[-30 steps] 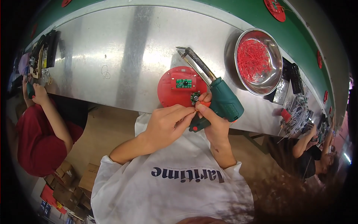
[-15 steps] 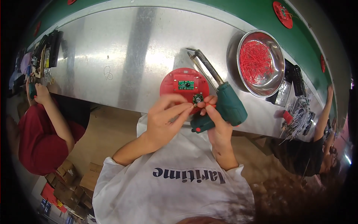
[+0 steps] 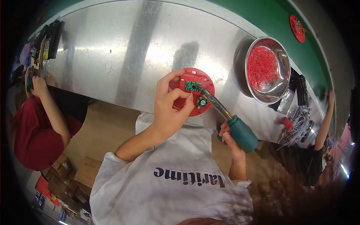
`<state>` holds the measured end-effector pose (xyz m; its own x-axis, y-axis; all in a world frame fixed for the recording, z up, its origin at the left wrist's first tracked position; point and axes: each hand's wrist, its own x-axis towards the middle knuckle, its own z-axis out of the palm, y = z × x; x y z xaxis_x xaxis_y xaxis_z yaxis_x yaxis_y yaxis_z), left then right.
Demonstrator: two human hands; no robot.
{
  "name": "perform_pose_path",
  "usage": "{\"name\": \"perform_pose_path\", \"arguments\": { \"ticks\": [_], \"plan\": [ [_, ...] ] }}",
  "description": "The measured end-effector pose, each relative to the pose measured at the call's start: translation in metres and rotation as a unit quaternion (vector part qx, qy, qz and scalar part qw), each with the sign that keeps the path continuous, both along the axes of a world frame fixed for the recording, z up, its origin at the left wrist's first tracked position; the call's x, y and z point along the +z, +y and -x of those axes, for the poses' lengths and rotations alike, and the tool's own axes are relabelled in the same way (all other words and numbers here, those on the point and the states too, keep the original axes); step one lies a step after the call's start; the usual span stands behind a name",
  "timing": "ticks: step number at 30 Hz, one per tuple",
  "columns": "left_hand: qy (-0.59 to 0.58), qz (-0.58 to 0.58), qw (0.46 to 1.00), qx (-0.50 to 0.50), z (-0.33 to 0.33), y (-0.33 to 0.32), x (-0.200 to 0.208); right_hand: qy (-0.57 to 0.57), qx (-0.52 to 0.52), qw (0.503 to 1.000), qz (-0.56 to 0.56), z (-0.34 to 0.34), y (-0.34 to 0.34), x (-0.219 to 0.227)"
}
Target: The person takes wires from a bowl and electronic components from a conveyor belt, solders the wires onto the circuit boards using a soldering gun, and places the assembled components back onto the conveyor belt.
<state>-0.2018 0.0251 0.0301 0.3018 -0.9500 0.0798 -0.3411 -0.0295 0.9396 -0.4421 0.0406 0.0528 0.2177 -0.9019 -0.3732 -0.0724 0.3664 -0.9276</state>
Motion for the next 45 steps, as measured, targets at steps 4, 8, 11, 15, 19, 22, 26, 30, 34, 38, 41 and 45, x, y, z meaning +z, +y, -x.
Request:
{"name": "perform_pose_path", "arguments": {
  "ticks": [4, 8, 11, 15, 19, 22, 26, 30, 34, 38, 41, 45],
  "plan": [
    [-0.011, -0.002, 1.000, -0.003, 0.000, -0.002, 0.000, 0.073, 0.052, 0.996, 0.000, 0.011, -0.001, -0.001],
    [-0.008, -0.002, 1.000, 0.000, 0.001, -0.001, 0.000, 0.074, 0.049, 0.996, -0.016, 0.011, -0.004, 0.003],
    [-0.018, -0.007, 1.000, -0.001, 0.001, -0.001, 0.000, 0.077, 0.047, 0.996, -0.018, 0.011, -0.005, 0.005],
    [-0.015, -0.006, 1.000, 0.000, 0.001, -0.002, -0.001, 0.071, 0.046, 0.996, -0.030, 0.008, -0.008, 0.007],
    [-0.012, -0.010, 1.000, 0.000, 0.001, -0.002, 0.000, 0.108, 0.055, 0.993, 0.015, 0.004, -0.011, 0.010],
    [-0.018, -0.004, 1.000, 0.000, 0.001, -0.003, -0.001, 0.144, 0.101, 0.980, 0.091, 0.004, -0.017, 0.010],
    [-0.007, -0.005, 1.000, 0.004, 0.002, -0.004, -0.001, 0.185, 0.146, 0.944, 0.231, -0.004, -0.025, 0.014],
    [-0.005, -0.007, 1.000, 0.005, 0.001, -0.003, -0.001, 0.217, 0.191, 0.890, 0.352, -0.010, -0.032, 0.020],
    [-0.007, -0.007, 1.000, 0.002, 0.002, -0.004, 0.001, 0.220, 0.173, 0.887, 0.367, -0.012, -0.027, 0.021],
    [-0.004, -0.007, 1.000, 0.006, 0.002, -0.004, 0.000, 0.200, 0.166, 0.885, 0.387, -0.010, -0.026, 0.018],
    [-0.009, -0.012, 1.000, 0.004, 0.002, -0.003, 0.000, 0.156, 0.134, 0.952, 0.228, 0.003, -0.017, 0.018],
    [-0.002, -0.015, 1.000, 0.002, 0.001, -0.004, 0.002, 0.062, -0.006, 0.997, 0.050, 0.017, 0.003, 0.011]
  ]
}}
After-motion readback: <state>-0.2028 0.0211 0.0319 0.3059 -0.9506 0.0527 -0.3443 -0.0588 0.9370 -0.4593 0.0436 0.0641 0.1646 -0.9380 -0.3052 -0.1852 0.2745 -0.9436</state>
